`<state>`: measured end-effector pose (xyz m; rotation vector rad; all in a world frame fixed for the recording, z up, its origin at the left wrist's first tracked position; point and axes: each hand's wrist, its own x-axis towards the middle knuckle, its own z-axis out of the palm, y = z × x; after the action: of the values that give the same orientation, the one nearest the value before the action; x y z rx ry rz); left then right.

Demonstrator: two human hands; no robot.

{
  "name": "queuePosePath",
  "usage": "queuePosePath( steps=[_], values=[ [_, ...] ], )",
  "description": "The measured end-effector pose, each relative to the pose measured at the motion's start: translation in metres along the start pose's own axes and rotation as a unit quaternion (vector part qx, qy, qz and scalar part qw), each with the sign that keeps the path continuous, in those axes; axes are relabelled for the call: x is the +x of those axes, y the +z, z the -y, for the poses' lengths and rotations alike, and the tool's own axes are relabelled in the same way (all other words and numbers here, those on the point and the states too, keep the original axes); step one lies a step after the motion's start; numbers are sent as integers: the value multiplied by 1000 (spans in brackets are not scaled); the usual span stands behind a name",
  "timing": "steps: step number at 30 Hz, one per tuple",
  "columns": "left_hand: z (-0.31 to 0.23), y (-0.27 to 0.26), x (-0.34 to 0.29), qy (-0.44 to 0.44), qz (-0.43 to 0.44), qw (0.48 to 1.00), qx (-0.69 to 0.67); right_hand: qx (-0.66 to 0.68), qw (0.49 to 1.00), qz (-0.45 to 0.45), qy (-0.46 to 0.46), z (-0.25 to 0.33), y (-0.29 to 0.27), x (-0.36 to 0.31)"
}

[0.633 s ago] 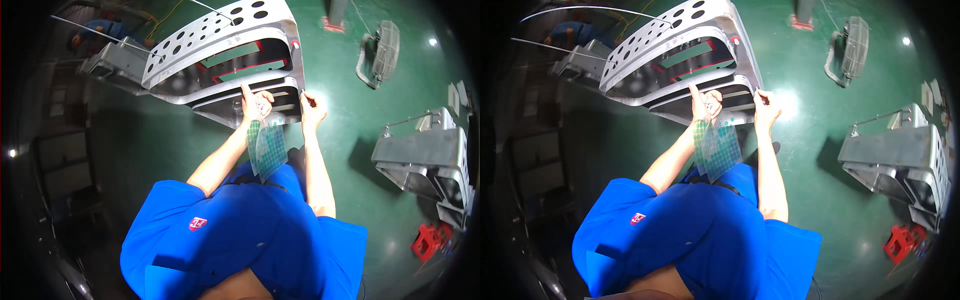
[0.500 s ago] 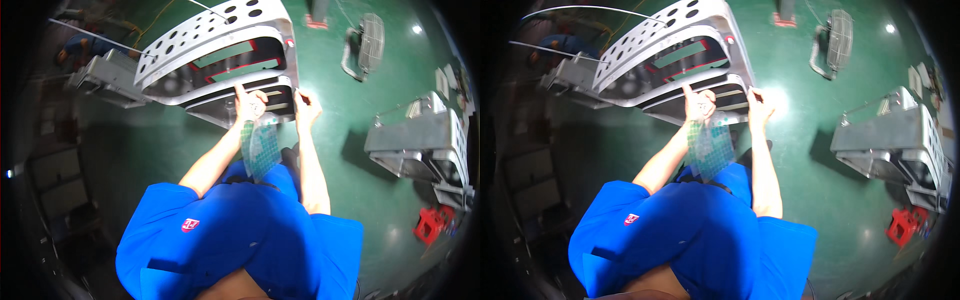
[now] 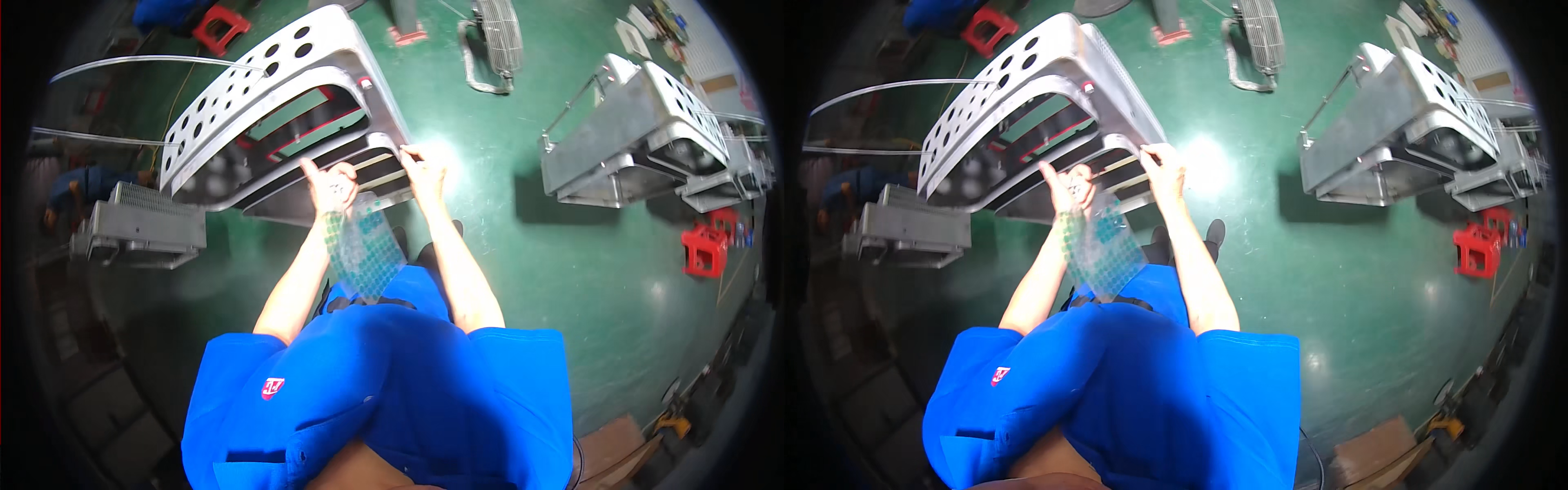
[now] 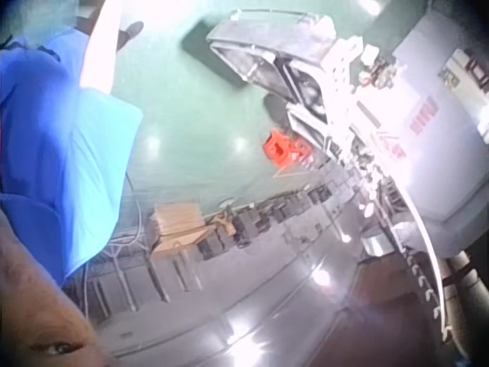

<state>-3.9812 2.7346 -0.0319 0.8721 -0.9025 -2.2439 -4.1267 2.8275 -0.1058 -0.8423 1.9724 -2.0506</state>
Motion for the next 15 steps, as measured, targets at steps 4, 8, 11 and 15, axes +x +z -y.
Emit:
queuePosePath(
  steps=[4,8,11,15],
  values=[
    [-2,2,-2,15,-14,999,50,21,1000,-8,13,-5,5,3],
    [-6,3,-3,23,-7,998,61,4,999,27,30,5,-4,14],
    [0,13,-21,28,-8,987,156,60,995,20,82,36,-18,21],
    [18,23,-28,-149,121,965,181,23,980,199,-7,94,-44,19]
  ],
)
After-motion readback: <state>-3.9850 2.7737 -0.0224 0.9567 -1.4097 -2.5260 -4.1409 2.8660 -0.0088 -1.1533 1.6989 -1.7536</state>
